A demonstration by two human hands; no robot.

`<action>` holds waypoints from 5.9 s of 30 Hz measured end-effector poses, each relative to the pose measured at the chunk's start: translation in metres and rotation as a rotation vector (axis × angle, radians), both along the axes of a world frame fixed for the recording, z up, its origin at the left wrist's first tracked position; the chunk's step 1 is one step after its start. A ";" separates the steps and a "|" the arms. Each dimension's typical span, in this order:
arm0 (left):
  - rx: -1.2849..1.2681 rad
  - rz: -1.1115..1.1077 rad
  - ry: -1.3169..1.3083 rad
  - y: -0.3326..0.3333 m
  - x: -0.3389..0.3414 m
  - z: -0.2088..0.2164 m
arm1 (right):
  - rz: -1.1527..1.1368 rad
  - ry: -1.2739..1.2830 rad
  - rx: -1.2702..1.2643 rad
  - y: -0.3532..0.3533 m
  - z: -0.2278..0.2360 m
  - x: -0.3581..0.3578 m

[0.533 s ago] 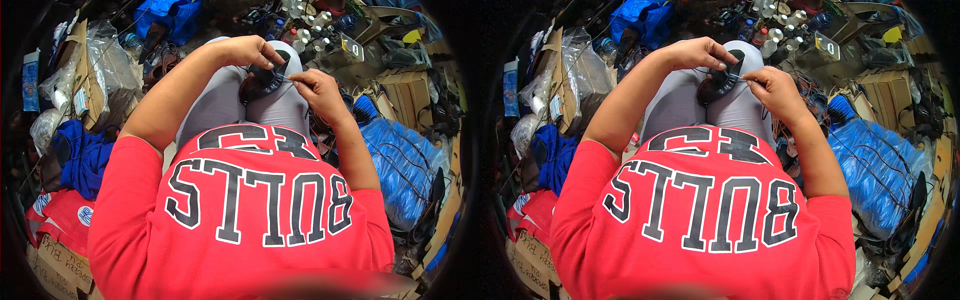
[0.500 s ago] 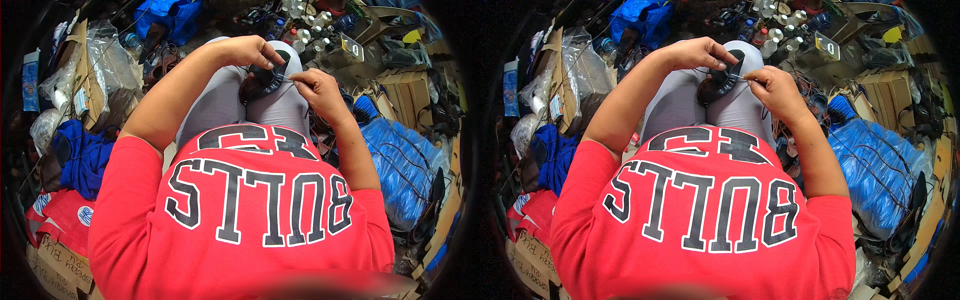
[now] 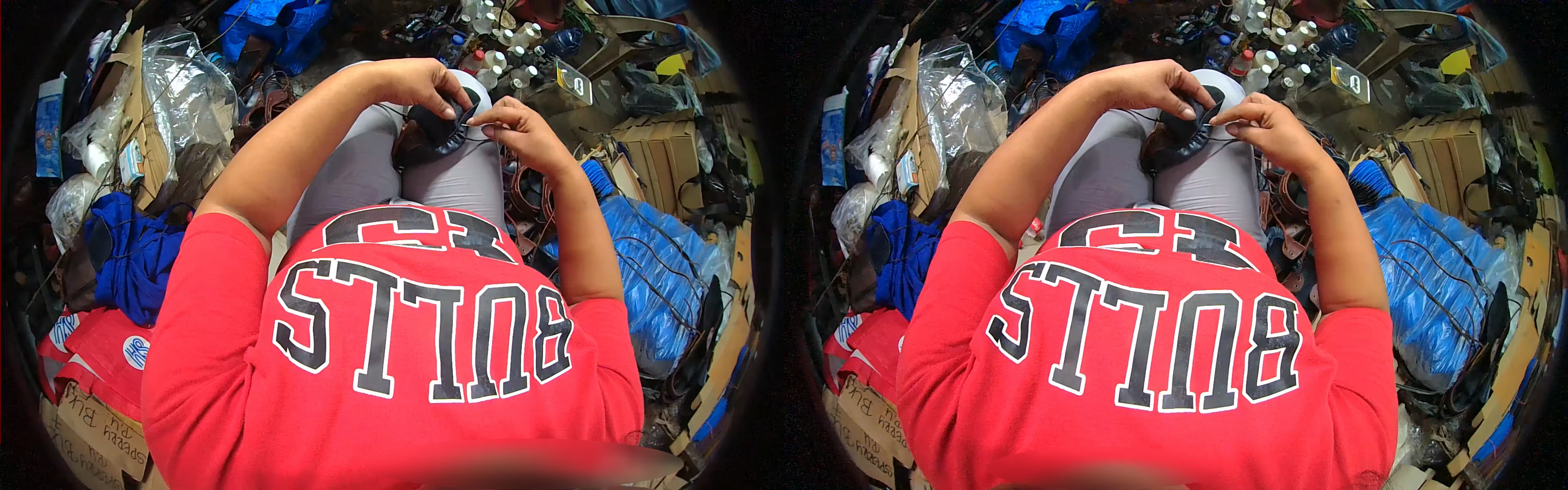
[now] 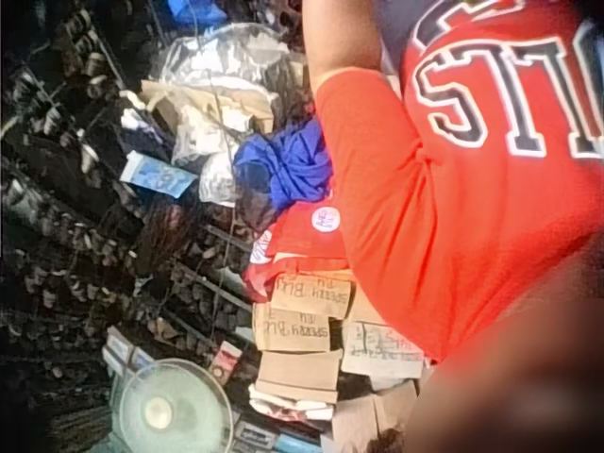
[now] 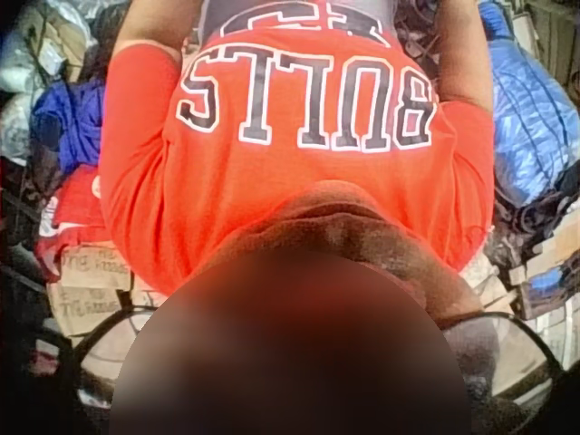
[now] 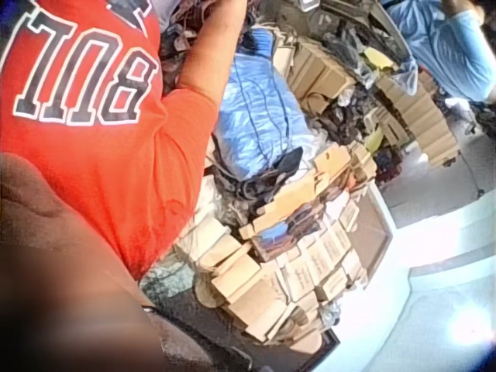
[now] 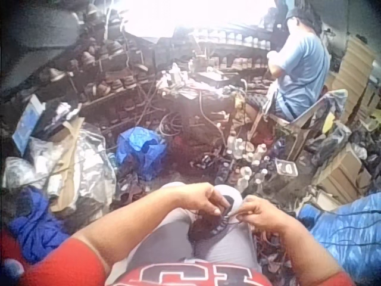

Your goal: Hand-sewing or stitching the upper component of a leather shoe.

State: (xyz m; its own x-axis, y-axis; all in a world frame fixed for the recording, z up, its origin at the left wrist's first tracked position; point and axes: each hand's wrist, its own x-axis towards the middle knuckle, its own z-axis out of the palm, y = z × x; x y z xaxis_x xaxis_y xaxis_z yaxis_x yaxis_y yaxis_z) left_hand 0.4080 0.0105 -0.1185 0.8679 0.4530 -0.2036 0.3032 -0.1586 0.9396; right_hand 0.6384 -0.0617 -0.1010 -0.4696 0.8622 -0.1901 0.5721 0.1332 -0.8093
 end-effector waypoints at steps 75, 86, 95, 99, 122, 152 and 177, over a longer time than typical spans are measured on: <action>0.451 0.627 -0.192 -0.078 -0.028 -0.012 | -0.151 0.005 0.136 -0.028 0.001 -0.019; 0.634 0.575 -0.141 -0.072 -0.026 -0.022 | -0.093 0.019 0.100 -0.020 -0.002 -0.015; 0.620 0.571 -0.098 -0.073 -0.026 -0.019 | -0.072 -0.013 0.140 -0.020 0.003 -0.013; 0.561 0.572 -0.109 -0.074 -0.026 -0.018 | -0.065 -0.025 0.161 -0.020 0.003 -0.013; 0.391 0.482 -0.128 -0.075 -0.026 -0.011 | -0.126 0.140 -0.154 -0.021 -0.003 -0.011; 0.571 0.309 0.126 -0.073 -0.011 0.016 | -0.160 0.157 0.114 -0.016 0.023 0.016; 0.177 0.862 -0.112 -0.077 -0.158 0.042 | -0.480 0.397 -0.015 -0.007 0.013 0.067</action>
